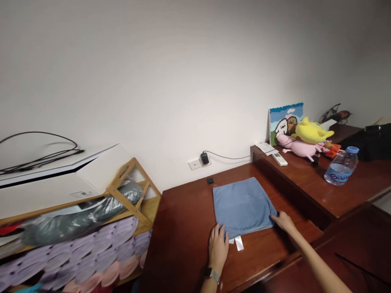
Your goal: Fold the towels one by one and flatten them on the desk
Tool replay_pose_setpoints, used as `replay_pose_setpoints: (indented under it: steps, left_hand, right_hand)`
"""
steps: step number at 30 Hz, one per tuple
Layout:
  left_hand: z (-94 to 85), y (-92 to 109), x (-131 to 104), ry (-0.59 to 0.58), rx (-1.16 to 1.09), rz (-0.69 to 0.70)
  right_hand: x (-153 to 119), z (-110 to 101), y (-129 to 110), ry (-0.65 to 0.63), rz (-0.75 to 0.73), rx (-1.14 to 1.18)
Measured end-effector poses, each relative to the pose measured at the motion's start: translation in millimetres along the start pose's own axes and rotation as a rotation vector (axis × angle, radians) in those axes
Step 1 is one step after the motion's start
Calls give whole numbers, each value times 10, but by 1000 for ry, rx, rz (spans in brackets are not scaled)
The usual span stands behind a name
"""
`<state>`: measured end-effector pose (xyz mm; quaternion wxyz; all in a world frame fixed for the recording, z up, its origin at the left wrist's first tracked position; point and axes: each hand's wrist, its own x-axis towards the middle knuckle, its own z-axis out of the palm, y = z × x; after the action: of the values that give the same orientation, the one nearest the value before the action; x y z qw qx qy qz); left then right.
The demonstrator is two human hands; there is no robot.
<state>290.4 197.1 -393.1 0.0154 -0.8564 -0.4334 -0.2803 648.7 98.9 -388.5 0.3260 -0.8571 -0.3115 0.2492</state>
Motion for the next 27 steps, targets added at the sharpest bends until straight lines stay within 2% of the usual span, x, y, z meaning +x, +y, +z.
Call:
replay_pose_setpoints:
  steps: [3,5,7,8,10,12,14,15,18,20,23,27]
  left_hand:
    - [-49,-32,-141,-13,6,30]
    - [-146,-51,-310,-42,21,40]
    - [-254,-56,-539,-64,35,41]
    - [-304,-52,-658,-65,42,43]
    - [-394,-31,-846,-44,55,47]
    - [-468,6,-890,-11,59,38]
    - [-512,56,-751,0,42,33]
    - [-514,84,-623,-3,29,40]
    - [-414,169,-128,-41,-6,94]
    - [-264,241,196,-88,-28,145]
    - [42,431,597,-172,-71,209]
    - [512,787,1034,-254,-119,273]
  right_hand:
    - [-129,-59,43,-60,-34,55]
    - [-293,-83,227,-110,-75,134]
    - [-477,-85,509,-131,-143,194]
    - [-560,-81,655,-110,-186,198]
    - [-675,-77,868,21,-259,127]
    - [-688,-79,866,194,-324,17]
    - [-574,-62,609,274,-431,-67]
    - [-469,-36,408,265,-504,-99]
    - [-34,131,-234,122,-671,-219]
    - [274,280,-505,16,-688,-328]
    - [613,485,-550,-29,-627,-415]
    - [791,659,-299,6,-629,-417]
